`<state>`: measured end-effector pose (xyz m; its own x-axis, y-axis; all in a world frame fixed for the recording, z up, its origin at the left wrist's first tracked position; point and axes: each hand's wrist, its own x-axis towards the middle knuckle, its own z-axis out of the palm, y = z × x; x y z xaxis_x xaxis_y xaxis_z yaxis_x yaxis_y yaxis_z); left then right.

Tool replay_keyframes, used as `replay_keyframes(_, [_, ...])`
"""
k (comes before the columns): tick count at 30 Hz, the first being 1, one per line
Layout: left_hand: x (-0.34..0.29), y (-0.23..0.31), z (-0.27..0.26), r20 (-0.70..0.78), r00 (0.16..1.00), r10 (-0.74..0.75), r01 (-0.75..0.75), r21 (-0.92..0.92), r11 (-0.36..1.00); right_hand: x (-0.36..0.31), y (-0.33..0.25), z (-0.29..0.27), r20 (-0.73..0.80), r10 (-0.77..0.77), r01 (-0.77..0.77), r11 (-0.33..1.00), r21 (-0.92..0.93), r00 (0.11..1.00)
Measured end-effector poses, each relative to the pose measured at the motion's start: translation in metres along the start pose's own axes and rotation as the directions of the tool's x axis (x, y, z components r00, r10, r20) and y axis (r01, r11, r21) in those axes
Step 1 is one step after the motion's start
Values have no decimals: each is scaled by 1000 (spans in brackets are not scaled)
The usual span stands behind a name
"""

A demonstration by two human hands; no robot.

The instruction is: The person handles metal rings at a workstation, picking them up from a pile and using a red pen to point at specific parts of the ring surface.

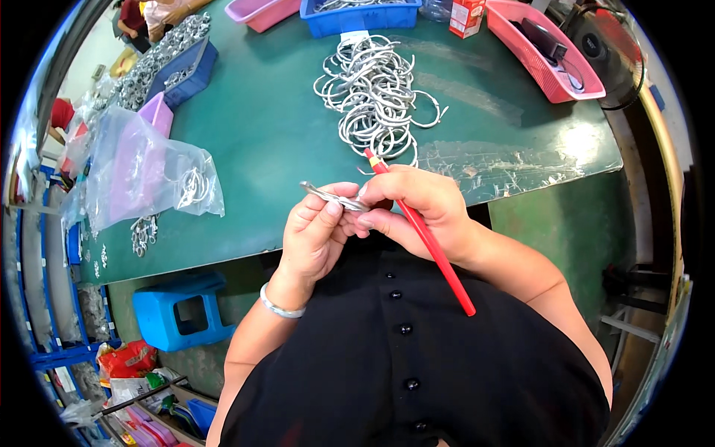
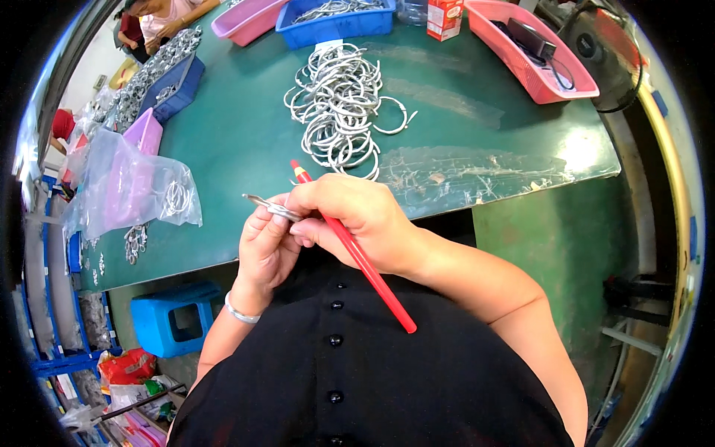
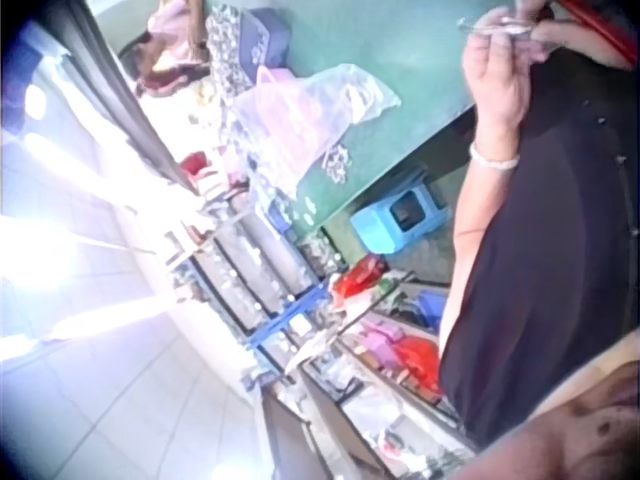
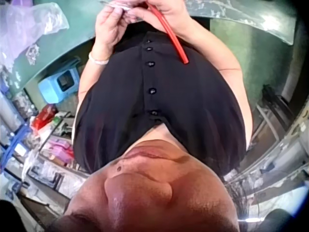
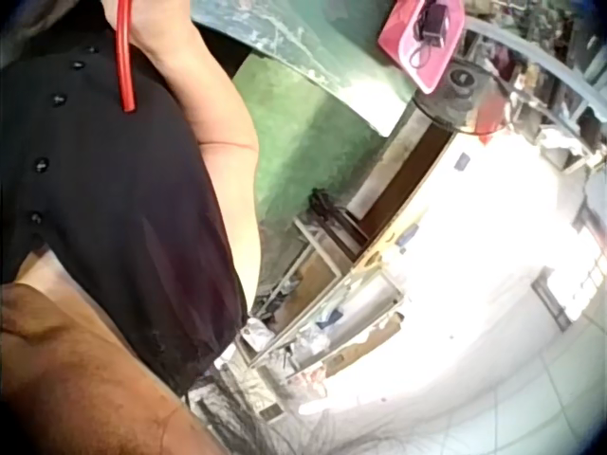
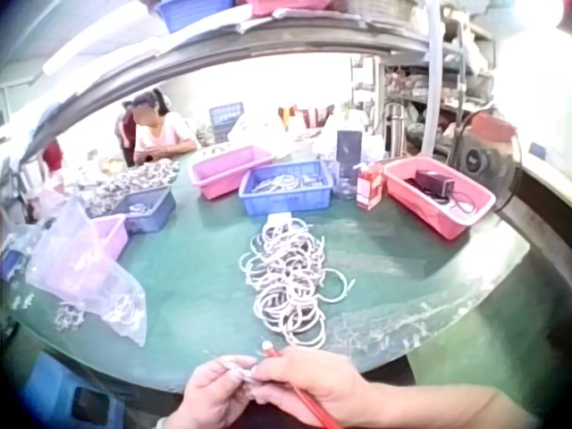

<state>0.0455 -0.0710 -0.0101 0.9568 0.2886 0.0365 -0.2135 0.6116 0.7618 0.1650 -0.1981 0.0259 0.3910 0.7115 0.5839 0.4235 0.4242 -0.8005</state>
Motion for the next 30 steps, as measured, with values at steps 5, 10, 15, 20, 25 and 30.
replay_keyframes(5, [-2,-5,0,19,998,-64,66,-154,986,10,-7,4,35,-165,168,977,-128,986])
replay_keyframes(10, [-2,-3,8,-17,991,-136,129,-225,966,12,-8,5,28,-182,184,974,-128,983])
replay_keyframes(15, [-3,-7,-1,46,987,-152,159,-283,946,9,-10,3,28,-40,42,998,-49,999])
replay_keyframes(20, [-6,1,7,-50,974,222,-195,322,927,0,12,-9,-15,88,-85,986,144,996])
replay_keyframes(25, [-3,14,17,272,823,499,-457,838,297,-8,22,-15,-23,280,-257,908,330,960])
replay_keyframes(30, [-3,18,18,332,805,491,-470,863,188,-10,18,-23,-88,349,-302,892,336,933])
